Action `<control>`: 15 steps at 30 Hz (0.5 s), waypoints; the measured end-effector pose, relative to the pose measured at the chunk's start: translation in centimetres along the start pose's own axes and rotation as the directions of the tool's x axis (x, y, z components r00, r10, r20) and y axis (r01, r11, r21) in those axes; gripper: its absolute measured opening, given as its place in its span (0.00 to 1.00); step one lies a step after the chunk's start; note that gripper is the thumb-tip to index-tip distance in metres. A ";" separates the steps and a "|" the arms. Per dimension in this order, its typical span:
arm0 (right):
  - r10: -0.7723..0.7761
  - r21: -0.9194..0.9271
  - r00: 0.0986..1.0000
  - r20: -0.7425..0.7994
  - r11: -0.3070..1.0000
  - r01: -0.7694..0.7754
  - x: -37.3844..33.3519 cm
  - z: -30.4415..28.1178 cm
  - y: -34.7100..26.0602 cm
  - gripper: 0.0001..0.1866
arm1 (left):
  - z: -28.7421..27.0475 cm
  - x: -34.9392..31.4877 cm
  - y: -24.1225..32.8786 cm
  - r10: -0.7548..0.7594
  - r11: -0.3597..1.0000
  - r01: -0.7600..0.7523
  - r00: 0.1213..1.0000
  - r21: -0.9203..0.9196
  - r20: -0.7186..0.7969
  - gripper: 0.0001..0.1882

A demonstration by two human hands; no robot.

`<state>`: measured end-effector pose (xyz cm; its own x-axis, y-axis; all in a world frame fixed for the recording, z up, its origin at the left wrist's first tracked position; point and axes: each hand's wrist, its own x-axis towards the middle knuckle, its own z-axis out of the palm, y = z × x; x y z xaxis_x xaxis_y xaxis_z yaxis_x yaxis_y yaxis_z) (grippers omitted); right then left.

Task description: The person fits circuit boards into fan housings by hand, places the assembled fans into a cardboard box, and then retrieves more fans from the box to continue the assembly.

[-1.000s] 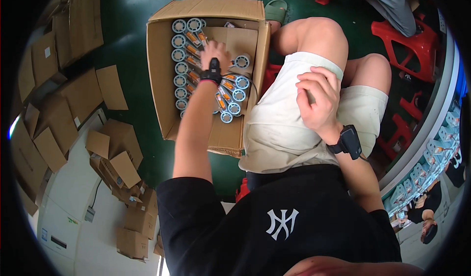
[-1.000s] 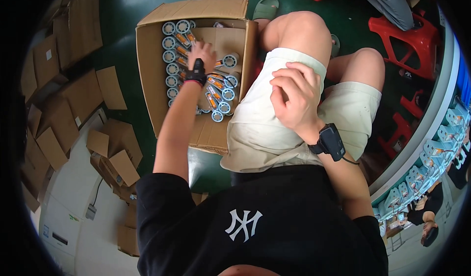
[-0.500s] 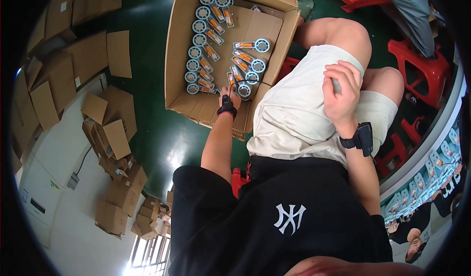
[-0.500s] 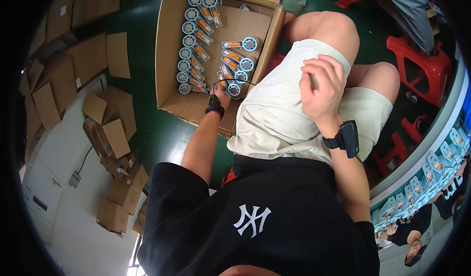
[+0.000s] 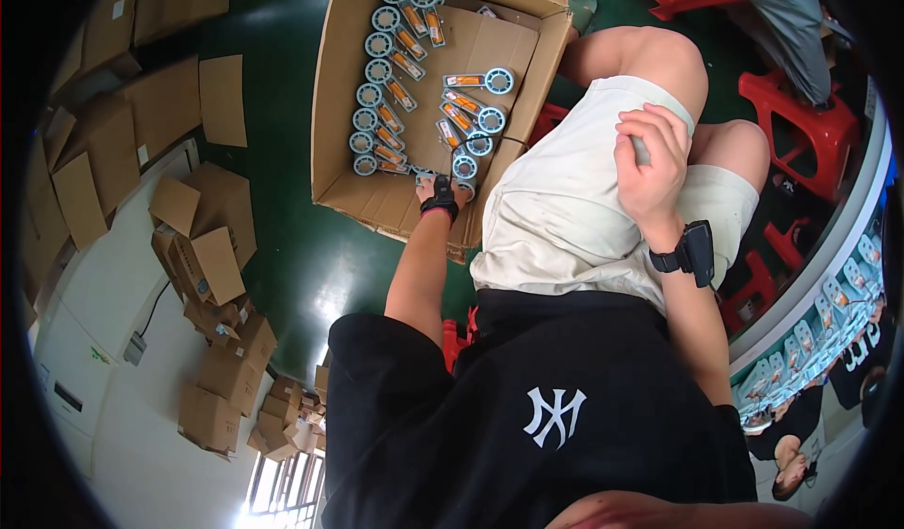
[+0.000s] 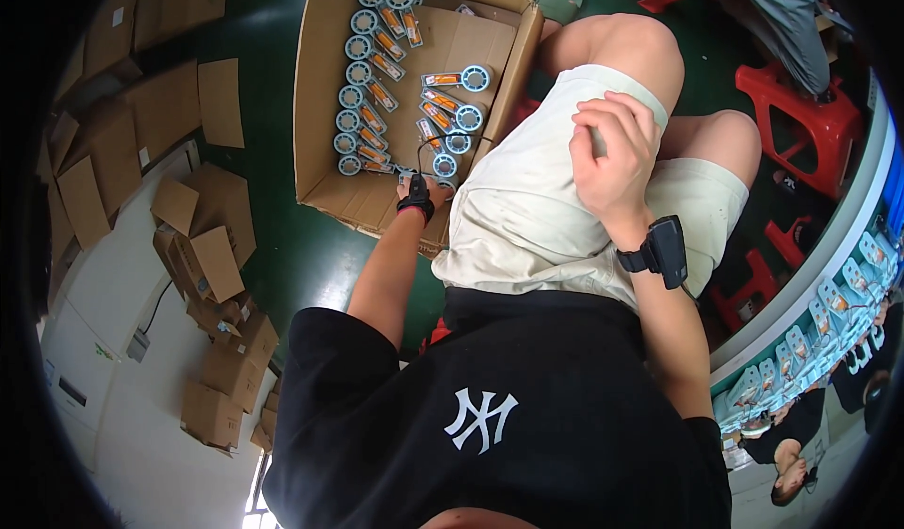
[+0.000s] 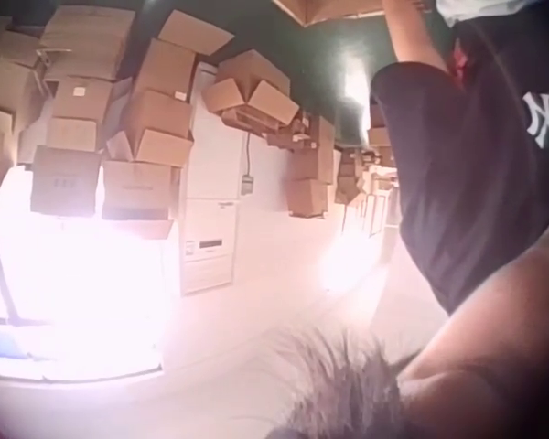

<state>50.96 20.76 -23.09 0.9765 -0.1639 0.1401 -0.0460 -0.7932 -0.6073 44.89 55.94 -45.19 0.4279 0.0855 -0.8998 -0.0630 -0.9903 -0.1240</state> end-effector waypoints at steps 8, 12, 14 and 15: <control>-0.004 0.013 1.000 -0.004 1.000 0.004 0.3 0.0 0.0 0.06 | 4.2 -0.4 0.7 -0.023 0.981 -0.041 0.946 -0.191 -0.323 0.26; -0.011 0.007 1.000 -0.007 1.000 0.011 0.2 -0.1 0.0 0.06 | 4.8 -0.3 0.7 0.033 0.973 -0.084 0.972 -0.215 -0.232 0.24; -0.016 0.001 1.000 -0.015 1.000 0.016 0.3 -0.1 0.1 0.06 | 3.0 0.0 1.2 0.009 0.957 -0.038 0.995 -0.286 -0.102 0.25; -0.020 0.003 1.000 -0.021 1.000 0.021 0.4 0.0 0.1 0.06 | 1.9 0.4 1.4 0.008 0.957 -0.039 0.994 -0.286 -0.109 0.25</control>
<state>51.31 20.58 -23.10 0.9726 -0.1599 0.1689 -0.0254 -0.7948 -0.6063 43.25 54.84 -46.47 0.5234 0.0651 -0.8496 0.1807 -0.9829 0.0360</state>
